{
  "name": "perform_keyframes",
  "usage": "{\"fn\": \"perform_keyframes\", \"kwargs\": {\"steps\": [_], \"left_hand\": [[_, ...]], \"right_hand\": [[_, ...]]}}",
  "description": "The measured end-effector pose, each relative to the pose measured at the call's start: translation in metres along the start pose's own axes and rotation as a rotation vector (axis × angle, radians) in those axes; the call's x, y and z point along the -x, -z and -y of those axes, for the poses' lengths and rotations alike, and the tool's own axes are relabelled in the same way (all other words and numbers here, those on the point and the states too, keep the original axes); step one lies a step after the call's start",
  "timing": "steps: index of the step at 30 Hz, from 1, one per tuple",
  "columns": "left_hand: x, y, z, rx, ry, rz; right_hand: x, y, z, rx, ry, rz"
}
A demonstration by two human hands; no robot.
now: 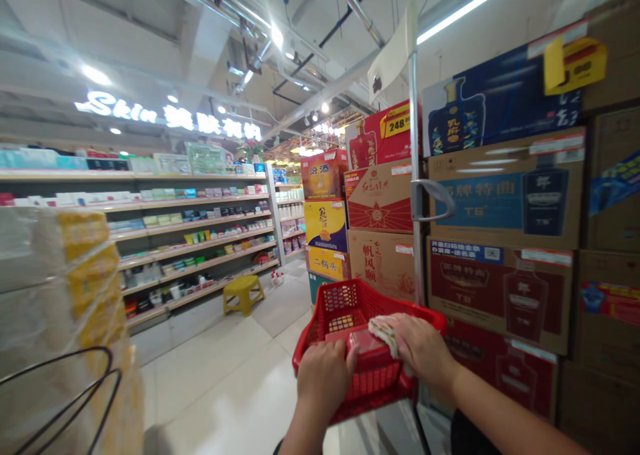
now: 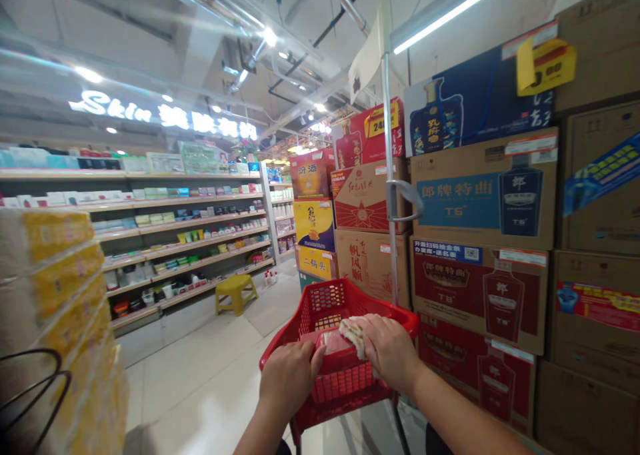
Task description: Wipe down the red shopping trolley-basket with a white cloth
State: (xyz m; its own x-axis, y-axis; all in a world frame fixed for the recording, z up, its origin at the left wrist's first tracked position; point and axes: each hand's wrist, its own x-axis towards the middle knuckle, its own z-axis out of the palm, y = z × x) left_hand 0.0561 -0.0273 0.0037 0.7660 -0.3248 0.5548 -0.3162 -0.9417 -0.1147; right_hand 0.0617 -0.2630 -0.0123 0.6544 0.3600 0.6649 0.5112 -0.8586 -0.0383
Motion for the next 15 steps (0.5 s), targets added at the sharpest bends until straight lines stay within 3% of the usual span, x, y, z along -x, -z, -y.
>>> {"fn": "perform_keyframes", "kwargs": {"steps": [3, 6, 10, 13, 15], "left_hand": [[0.001, 0.001, 0.001, 0.005, -0.002, 0.001], [0.002, 0.002, 0.0, 0.01, 0.006, -0.004], [0.005, 0.004, -0.001, 0.014, 0.009, -0.02], [0.006, 0.005, 0.001, 0.016, 0.006, -0.025], [0.006, 0.005, 0.002, 0.019, 0.006, -0.03]], "right_hand": [[0.001, 0.001, 0.005, 0.048, -0.034, 0.01], [-0.019, 0.004, 0.006, 0.157, -0.232, 0.218], [-0.049, 0.007, -0.005, 0.248, -0.064, 0.482], [-0.051, 0.004, -0.008, 0.224, -0.02, 0.496], [-0.039, 0.0, -0.004, 0.186, -0.07, 0.405]]}}
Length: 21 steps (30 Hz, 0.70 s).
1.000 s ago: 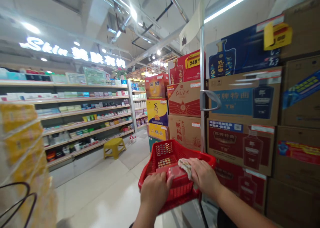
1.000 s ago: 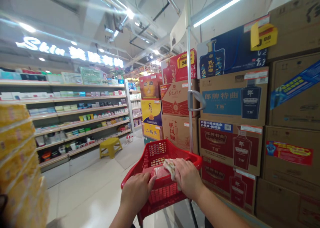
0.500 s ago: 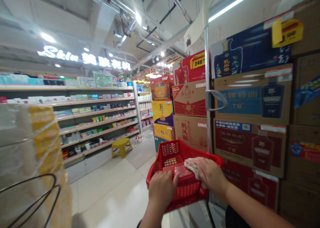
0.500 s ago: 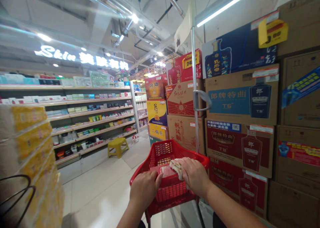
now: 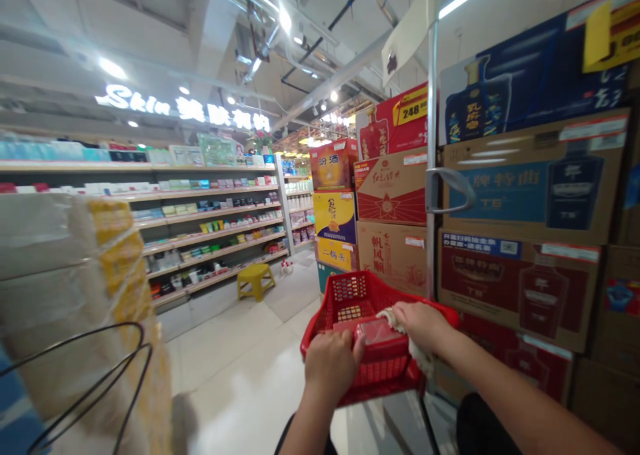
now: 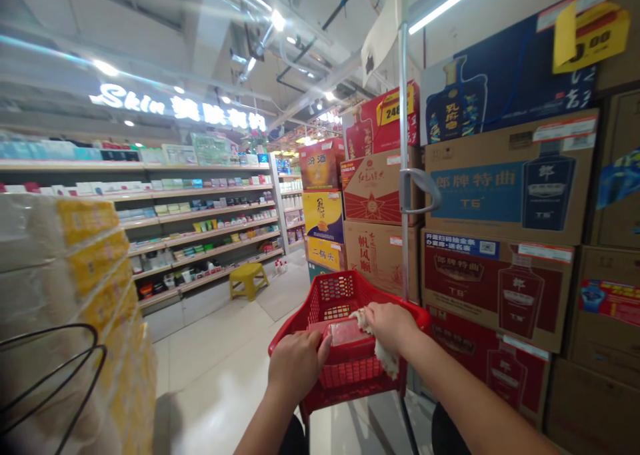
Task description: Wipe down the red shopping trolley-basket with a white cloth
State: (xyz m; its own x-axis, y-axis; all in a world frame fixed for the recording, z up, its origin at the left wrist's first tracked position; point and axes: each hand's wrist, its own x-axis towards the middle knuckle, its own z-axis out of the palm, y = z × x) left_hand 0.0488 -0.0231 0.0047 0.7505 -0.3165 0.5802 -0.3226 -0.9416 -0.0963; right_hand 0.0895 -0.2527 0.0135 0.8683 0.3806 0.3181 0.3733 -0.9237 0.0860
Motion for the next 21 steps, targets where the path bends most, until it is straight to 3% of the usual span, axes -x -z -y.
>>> {"fn": "perform_keyframes", "kwargs": {"steps": [3, 6, 8, 13, 15, 21], "left_hand": [[-0.001, 0.0, 0.001, 0.0, 0.001, -0.006], [-0.002, -0.001, 0.001, 0.007, 0.002, -0.008], [-0.003, -0.002, 0.001, 0.013, -0.001, -0.005], [-0.005, -0.002, 0.0, 0.005, -0.006, 0.011], [-0.007, -0.001, 0.0, -0.001, -0.011, 0.013], [-0.012, -0.004, 0.002, -0.035, -0.012, 0.017]], "right_hand": [[0.026, -0.02, 0.011, -0.107, -0.029, -0.325], [0.046, -0.032, 0.018, -0.087, 0.09, -0.562], [0.047, -0.026, 0.019, -0.091, 0.074, -0.531], [0.015, 0.012, 0.017, -0.149, -0.262, -0.089], [0.009, 0.015, 0.016, -0.146, -0.302, -0.03], [0.036, -0.01, 0.023, -0.119, -0.092, -0.343]]}}
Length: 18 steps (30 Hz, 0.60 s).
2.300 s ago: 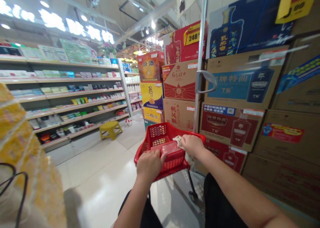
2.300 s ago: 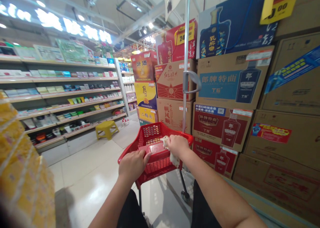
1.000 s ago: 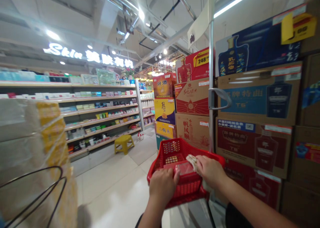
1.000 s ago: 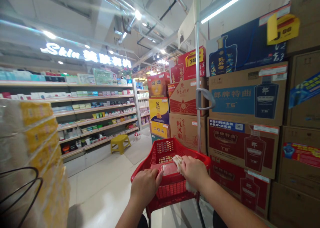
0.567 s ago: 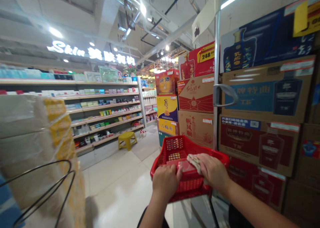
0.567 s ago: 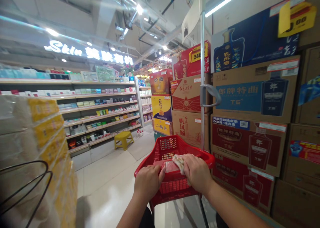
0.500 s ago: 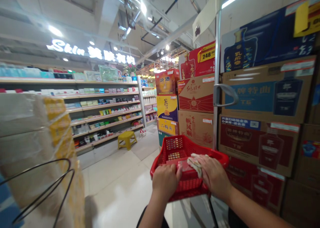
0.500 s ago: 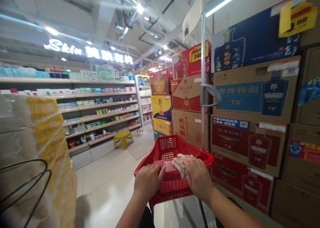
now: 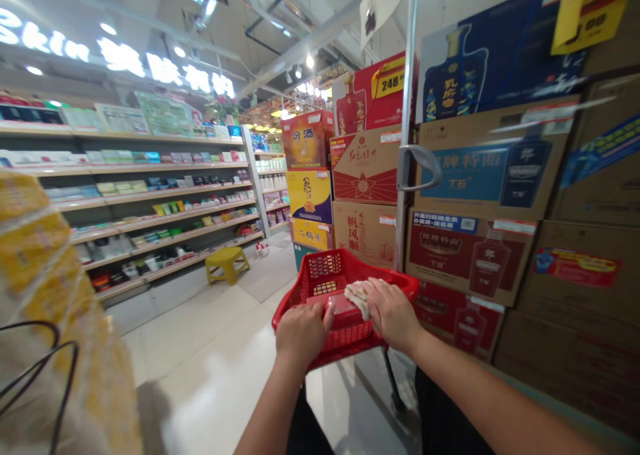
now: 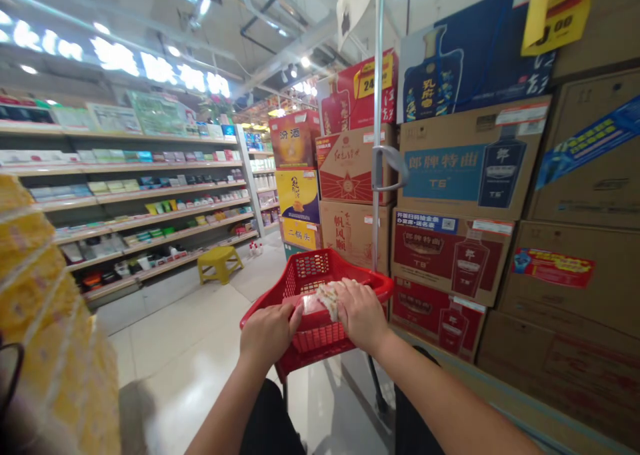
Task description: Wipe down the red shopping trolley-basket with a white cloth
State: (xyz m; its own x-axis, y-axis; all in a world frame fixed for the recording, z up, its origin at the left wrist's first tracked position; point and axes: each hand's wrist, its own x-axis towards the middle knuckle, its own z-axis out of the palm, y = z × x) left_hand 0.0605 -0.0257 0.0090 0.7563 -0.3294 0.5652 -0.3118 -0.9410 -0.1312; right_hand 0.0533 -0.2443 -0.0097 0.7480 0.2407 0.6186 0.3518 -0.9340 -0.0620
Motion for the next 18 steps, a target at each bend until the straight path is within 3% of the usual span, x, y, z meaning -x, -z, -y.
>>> {"fn": "perform_keyframes", "kwargs": {"steps": [2, 8, 13, 18], "left_hand": [[0.0, -0.001, 0.0, -0.009, -0.008, 0.0], [-0.003, 0.001, 0.009, -0.055, -0.012, 0.009], [-0.002, 0.003, 0.027, -0.037, 0.004, 0.059], [0.003, 0.005, 0.024, -0.038, 0.038, 0.051]], "right_hand": [[0.001, 0.001, 0.001, -0.008, -0.003, 0.004], [-0.037, 0.008, 0.013, -0.023, -0.246, 0.223], [-0.039, 0.003, 0.026, -0.061, -0.118, 0.17], [-0.033, -0.005, 0.018, -0.118, -0.006, 0.104]]}}
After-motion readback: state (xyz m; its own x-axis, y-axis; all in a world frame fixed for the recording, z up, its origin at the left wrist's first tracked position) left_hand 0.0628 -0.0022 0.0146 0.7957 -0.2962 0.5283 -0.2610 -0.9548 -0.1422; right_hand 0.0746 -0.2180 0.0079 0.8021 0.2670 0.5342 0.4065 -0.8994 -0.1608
